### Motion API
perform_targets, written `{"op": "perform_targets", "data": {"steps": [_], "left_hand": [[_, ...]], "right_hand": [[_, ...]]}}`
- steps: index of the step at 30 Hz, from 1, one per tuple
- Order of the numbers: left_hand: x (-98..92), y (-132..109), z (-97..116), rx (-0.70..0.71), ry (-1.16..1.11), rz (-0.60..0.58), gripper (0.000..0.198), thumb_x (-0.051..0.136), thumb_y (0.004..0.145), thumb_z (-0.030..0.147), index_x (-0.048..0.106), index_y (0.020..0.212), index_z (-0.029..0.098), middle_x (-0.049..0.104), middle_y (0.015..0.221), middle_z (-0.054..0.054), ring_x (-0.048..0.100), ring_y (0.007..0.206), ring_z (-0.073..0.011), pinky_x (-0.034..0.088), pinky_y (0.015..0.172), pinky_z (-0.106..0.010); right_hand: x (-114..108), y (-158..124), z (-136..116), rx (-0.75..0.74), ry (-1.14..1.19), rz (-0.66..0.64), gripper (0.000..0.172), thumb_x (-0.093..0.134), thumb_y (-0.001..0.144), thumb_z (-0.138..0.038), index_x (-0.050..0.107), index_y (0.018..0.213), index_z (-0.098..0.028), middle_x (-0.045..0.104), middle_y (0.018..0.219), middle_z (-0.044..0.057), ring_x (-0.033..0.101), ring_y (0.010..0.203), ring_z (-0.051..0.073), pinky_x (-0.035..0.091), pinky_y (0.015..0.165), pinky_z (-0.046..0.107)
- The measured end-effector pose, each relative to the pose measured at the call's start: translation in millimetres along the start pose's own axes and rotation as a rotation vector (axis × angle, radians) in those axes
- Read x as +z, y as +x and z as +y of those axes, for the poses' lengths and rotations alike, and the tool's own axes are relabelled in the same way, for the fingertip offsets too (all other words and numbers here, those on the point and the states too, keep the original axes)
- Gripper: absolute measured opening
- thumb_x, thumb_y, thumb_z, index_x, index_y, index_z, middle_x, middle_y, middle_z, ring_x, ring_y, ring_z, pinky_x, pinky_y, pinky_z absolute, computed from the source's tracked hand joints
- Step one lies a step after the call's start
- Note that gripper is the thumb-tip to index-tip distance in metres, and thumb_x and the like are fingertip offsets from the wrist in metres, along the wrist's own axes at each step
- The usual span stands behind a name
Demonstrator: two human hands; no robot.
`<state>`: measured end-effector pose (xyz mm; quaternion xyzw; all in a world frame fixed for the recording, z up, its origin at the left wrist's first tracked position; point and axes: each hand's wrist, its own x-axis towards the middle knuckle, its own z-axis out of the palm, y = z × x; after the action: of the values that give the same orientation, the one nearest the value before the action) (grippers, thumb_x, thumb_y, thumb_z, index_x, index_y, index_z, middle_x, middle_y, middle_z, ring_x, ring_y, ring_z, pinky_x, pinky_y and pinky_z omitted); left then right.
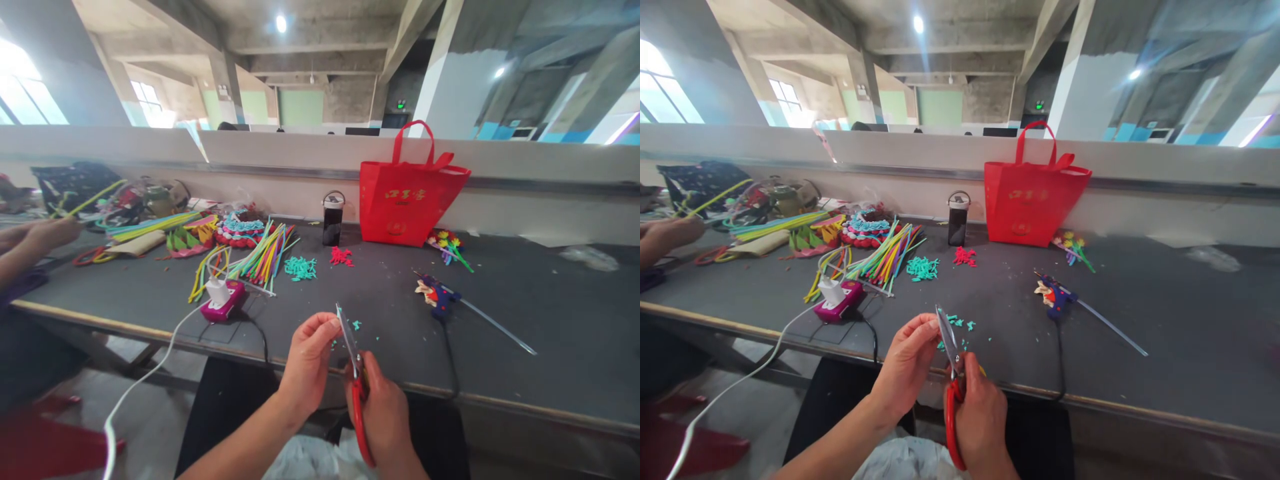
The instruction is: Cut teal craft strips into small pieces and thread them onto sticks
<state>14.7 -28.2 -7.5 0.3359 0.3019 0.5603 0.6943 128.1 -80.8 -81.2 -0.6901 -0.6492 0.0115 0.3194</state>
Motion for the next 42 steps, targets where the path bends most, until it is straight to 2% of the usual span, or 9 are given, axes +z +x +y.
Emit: {"op": "perform_targets", "data": {"steps": [4,11,20,24,28,30,35,38,42], "left_hand": [[2.3,0,-1,-0.004,0.003,0.006,0.012,0.070,0.074,0.026,0.066,0.072,0.015,0.061,0.071,-0.002,0.052,0.069,-0.0120,0.040,0.071,-0.025],[3.6,0,-2,-0.008,0.005,0.016,0.012,0.069,0.074,0.025,0.065,0.071,0.014,0.061,0.071,-0.002,0.052,0.069,-0.0121,0.040,0.071,-0.025],[2.7,-1,-6,-0.015,-0.017,0.028,0.011,0.070,0.074,0.025,0.065,0.072,0.015,0.060,0.071,0.000,0.051,0.069,-0.0115,0.040,0.070,-0.024],[2.7,-4,-10,-0.028,0.005,0.044,0.011,0.069,0.073,0.025,0.065,0.070,0.016,0.059,0.070,0.000,0.051,0.068,-0.0119,0.039,0.070,-0.024],[0.6,-5,-10,-0.061,0.028,-0.012,0.011,0.067,0.074,0.024,0.064,0.067,0.015,0.059,0.070,-0.002,0.052,0.071,-0.0135,0.039,0.073,-0.025],[-2.2,-4,-9,-0.092,0.046,-0.054,0.014,0.066,0.074,0.025,0.063,0.063,0.015,0.057,0.068,-0.002,0.052,0.071,-0.0136,0.038,0.073,-0.025],[-9.4,-1,-5,-0.241,0.050,-0.114,0.015,0.067,0.070,0.026,0.062,0.060,0.014,0.055,0.061,-0.002,0.049,0.063,-0.0131,0.038,0.067,-0.026],[-11.5,0,-6,-0.322,0.015,-0.162,0.012,0.065,0.069,0.023,0.063,0.062,0.014,0.055,0.061,-0.002,0.049,0.061,-0.0131,0.038,0.068,-0.027],[-12.5,-1,-8,-0.398,-0.023,-0.228,0.011,0.062,0.070,0.023,0.065,0.064,0.014,0.055,0.063,-0.002,0.050,0.062,-0.0134,0.040,0.070,-0.028]], "right_hand": [[1,-1,3,-0.012,0.013,-0.017,0.021,0.038,0.087,-0.030,0.057,0.086,-0.021,0.063,0.051,-0.002,0.062,0.042,0.018,0.028,0.042,0.024],[10,-4,9,-0.042,0.047,-0.027,0.025,0.035,0.084,-0.019,0.057,0.094,-0.018,0.066,0.057,0.001,0.064,0.047,0.018,0.033,0.045,0.024],[6,0,-1,-0.008,0.020,-0.032,0.027,0.036,0.088,-0.028,0.058,0.097,-0.016,0.067,0.057,0.003,0.063,0.045,0.020,0.034,0.044,0.025],[2,7,-3,0.055,0.230,-0.104,0.026,0.035,0.089,-0.028,0.059,0.093,-0.017,0.067,0.059,0.004,0.063,0.051,0.018,0.039,0.049,0.024],[-14,23,-8,0.174,0.525,-0.078,0.028,0.042,0.090,-0.039,0.059,0.081,-0.019,0.063,0.062,0.002,0.058,0.055,0.016,0.043,0.053,0.023],[-23,32,-9,0.195,0.728,-0.089,0.028,0.047,0.088,-0.043,0.060,0.084,-0.018,0.056,0.059,-0.002,0.051,0.051,0.013,0.041,0.049,0.022],[-32,47,-5,0.290,1.216,-0.241,0.033,0.054,0.086,-0.046,0.058,0.101,-0.016,0.030,0.047,-0.012,0.027,0.037,0.005,0.026,0.036,0.016],[-32,51,-4,0.285,1.301,-0.313,0.031,0.057,0.085,-0.045,0.058,0.096,-0.016,0.028,0.045,-0.013,0.024,0.036,0.003,0.026,0.035,0.015],[-34,53,-6,0.256,1.296,-0.334,0.028,0.059,0.084,-0.044,0.057,0.087,-0.017,0.029,0.045,-0.013,0.023,0.035,0.003,0.025,0.035,0.015]]}}
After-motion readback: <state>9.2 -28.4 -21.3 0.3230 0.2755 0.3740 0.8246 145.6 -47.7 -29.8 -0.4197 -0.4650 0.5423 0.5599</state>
